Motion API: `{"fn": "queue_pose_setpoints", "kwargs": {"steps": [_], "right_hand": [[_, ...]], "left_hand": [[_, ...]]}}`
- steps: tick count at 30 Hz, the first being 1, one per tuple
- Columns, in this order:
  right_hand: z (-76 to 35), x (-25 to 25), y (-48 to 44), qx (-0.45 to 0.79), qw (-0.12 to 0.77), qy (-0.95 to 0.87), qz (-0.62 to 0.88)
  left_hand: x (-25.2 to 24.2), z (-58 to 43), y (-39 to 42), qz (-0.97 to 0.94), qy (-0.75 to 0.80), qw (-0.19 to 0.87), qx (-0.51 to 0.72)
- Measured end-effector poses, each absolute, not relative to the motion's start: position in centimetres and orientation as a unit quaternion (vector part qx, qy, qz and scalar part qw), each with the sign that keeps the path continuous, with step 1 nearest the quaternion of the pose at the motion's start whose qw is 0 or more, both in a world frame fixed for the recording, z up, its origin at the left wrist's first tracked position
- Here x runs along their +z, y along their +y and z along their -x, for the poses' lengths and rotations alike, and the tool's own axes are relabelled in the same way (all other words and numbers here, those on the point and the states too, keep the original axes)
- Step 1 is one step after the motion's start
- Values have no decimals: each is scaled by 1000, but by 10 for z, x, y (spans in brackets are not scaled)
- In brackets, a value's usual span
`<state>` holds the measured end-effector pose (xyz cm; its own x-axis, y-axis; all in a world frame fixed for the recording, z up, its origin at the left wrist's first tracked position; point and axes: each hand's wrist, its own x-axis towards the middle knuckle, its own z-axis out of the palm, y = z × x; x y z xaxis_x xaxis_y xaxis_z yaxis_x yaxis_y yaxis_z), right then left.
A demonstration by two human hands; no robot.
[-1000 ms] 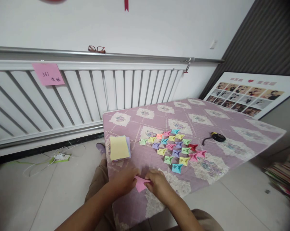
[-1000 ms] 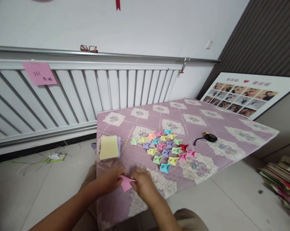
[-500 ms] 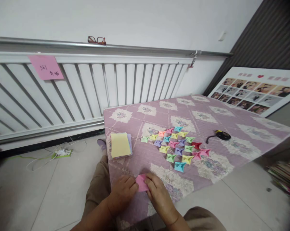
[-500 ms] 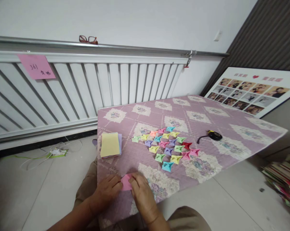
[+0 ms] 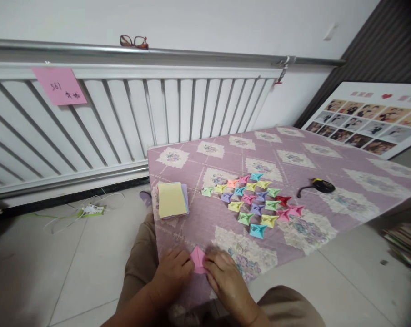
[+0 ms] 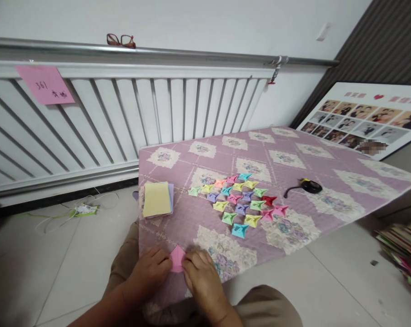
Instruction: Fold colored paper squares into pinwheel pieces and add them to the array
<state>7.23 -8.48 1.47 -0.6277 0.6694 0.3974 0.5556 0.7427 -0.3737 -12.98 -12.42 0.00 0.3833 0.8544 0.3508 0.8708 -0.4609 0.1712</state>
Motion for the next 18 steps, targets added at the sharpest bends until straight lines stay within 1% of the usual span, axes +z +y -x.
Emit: {"fn": "queue_pose_setpoints", "kwargs": {"steps": [3,7,11,18], "right_hand": [[-72,18,-87,138,263,-889,348],[-73,20,-86,171,260,-872,379],[-72,24,-82,198,247,-859,402],[-66,23,-79,175,256,-844,437]], "left_hand": [[0,131,-128,817,-538,-19,-207],[3,130,-134,781,-564,-76,-256],[7,128,-139,740,-607,-104,-271],[13,130,-139,697,-656,-152,-247]]}}
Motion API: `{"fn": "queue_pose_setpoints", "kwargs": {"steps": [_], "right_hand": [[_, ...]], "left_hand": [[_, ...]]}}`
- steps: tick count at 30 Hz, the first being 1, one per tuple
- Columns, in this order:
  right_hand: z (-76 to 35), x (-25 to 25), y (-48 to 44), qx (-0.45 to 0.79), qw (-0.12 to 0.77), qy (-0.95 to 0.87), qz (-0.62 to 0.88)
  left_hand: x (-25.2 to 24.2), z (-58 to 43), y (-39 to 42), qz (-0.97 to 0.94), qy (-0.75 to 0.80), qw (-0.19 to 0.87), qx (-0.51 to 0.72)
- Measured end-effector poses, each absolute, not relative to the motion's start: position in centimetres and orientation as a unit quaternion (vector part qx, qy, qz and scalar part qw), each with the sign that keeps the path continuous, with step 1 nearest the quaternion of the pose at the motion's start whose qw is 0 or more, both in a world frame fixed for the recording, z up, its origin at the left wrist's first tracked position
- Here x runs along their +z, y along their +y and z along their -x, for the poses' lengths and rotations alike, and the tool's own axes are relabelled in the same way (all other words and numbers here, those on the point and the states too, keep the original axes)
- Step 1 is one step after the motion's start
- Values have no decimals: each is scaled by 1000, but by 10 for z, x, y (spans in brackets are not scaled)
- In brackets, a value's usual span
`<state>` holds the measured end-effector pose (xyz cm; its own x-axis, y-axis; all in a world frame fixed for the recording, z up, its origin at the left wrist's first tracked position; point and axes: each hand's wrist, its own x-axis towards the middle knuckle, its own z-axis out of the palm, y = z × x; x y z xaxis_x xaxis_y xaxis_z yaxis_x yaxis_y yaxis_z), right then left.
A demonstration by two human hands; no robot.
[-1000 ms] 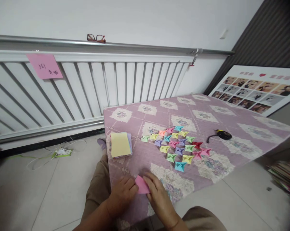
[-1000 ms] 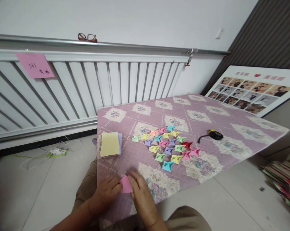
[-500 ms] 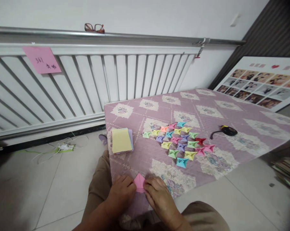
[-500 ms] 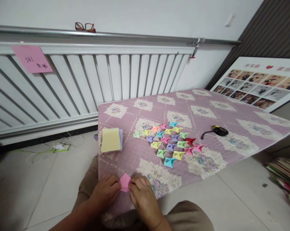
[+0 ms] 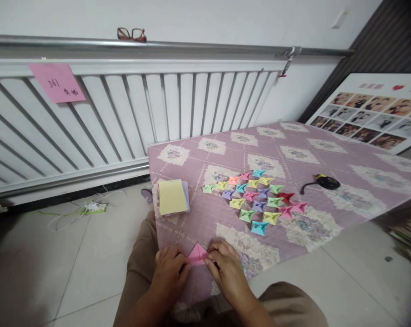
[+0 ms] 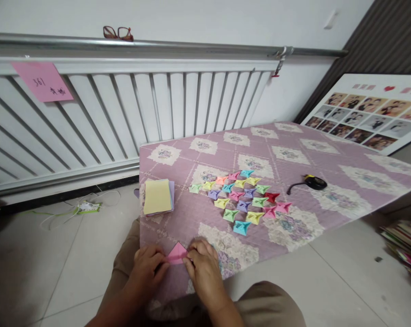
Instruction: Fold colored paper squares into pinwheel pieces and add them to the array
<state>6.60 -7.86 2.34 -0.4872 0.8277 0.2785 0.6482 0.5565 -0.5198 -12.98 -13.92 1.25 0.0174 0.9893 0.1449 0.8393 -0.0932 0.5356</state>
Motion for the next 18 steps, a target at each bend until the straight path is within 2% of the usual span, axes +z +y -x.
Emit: {"fn": "queue_pose_setpoints", "kwargs": {"steps": [18], "right_hand": [[-59,12,-78,94,269,-821,495]], "left_hand": [[35,129,-120,-669,717,165,107]]}}
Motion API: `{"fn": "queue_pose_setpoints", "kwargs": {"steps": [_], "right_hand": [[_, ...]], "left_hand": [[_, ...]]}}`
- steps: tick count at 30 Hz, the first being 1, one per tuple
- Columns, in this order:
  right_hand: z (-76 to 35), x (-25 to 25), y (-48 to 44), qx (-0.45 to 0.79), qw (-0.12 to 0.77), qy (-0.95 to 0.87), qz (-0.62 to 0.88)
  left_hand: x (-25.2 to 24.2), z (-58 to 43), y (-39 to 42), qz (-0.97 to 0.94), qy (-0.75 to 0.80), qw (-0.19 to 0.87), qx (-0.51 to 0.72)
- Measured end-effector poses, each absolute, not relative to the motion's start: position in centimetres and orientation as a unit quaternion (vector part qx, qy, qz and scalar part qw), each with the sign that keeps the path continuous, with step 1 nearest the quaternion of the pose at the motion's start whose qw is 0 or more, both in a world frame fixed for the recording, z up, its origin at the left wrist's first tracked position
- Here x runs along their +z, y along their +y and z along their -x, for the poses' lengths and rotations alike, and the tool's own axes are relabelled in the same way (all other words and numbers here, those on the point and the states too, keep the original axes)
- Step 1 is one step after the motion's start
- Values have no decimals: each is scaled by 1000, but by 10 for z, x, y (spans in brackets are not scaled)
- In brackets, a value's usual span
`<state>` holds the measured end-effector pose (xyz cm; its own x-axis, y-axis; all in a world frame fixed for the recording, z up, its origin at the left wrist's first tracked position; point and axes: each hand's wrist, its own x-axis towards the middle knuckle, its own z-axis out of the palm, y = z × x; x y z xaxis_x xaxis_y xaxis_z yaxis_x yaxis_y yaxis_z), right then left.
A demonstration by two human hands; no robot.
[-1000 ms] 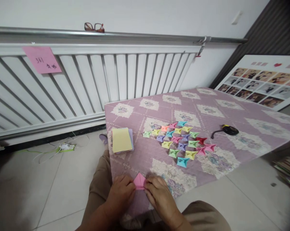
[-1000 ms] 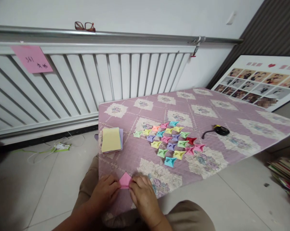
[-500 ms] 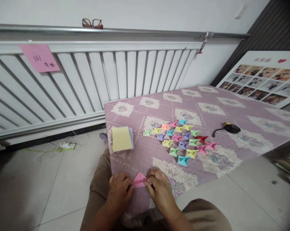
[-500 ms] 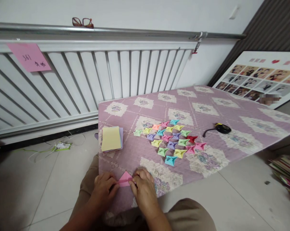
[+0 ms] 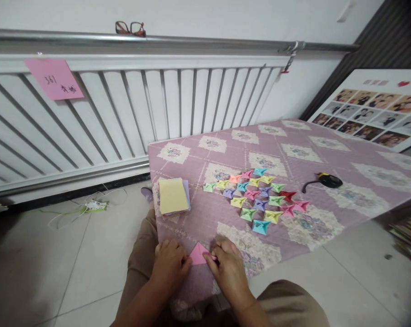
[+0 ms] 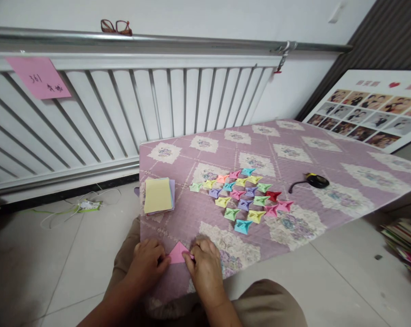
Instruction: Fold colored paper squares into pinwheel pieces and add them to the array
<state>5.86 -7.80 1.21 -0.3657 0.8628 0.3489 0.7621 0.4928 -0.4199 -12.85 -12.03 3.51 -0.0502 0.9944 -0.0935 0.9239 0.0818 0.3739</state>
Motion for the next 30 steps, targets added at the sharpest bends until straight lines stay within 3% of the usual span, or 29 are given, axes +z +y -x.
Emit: {"fn": "queue_pose_setpoints", "kwargs": {"steps": [8,17,25,30], "right_hand": [[-58,11,-78,104,261,-815,507],[-59,10,-80,72,257,-811,521],[-75,4,-83,33,342,-800,491],[-70,-4,-112,15,283,-879,384]], "left_hand": [[33,132,-119,-700,690,147,112],[18,135,-117,-883,464,34,66],[20,135,-119,-878,473,53,47],[18,135,-120,-880,468,66,50]]}}
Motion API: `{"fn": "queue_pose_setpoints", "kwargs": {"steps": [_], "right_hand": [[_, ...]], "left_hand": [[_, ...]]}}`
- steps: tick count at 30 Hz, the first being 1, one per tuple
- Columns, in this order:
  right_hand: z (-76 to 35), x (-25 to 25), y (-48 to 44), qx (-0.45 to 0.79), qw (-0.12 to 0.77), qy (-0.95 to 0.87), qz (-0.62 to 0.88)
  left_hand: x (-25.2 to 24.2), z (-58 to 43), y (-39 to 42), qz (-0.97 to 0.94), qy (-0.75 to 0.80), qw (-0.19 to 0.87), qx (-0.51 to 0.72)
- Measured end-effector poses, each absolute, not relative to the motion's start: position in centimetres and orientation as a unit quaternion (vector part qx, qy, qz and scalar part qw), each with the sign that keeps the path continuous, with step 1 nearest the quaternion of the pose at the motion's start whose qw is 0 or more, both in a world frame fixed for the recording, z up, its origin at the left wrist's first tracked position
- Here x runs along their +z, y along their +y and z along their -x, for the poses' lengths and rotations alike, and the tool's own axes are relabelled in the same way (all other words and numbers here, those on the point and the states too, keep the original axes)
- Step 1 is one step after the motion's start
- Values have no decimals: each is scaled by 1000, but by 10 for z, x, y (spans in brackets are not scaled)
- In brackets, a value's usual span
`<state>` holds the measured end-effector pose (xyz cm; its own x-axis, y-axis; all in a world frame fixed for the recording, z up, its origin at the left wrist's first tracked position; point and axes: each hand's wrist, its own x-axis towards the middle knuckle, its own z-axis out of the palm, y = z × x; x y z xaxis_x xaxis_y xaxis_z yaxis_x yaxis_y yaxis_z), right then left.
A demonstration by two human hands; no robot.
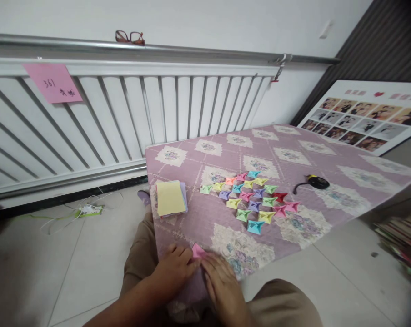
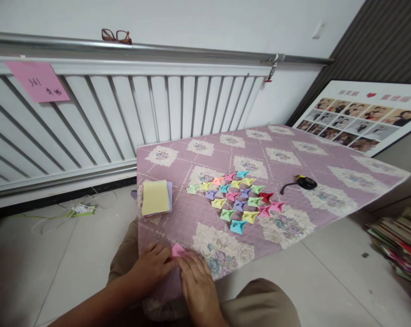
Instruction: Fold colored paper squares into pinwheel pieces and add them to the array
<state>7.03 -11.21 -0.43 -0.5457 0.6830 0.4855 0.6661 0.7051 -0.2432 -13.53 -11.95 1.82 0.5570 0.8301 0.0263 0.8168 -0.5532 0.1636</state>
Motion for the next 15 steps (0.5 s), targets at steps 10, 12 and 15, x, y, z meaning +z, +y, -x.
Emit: {"fn": "queue_pose_setpoints", "kwargs": {"steps": [10,12,15], "right_hand": [[-73,-17,-117,13,243,-900,362],[-74,-13,-116,21,248,-900,359],[-75,-8,-116,24,245,-903,351]], "left_hand": [[21,148,-132,-876,476,55,51],[21,154,-137,-870,488,64,46],[19,162,-144,-861,503,72,37]]}}
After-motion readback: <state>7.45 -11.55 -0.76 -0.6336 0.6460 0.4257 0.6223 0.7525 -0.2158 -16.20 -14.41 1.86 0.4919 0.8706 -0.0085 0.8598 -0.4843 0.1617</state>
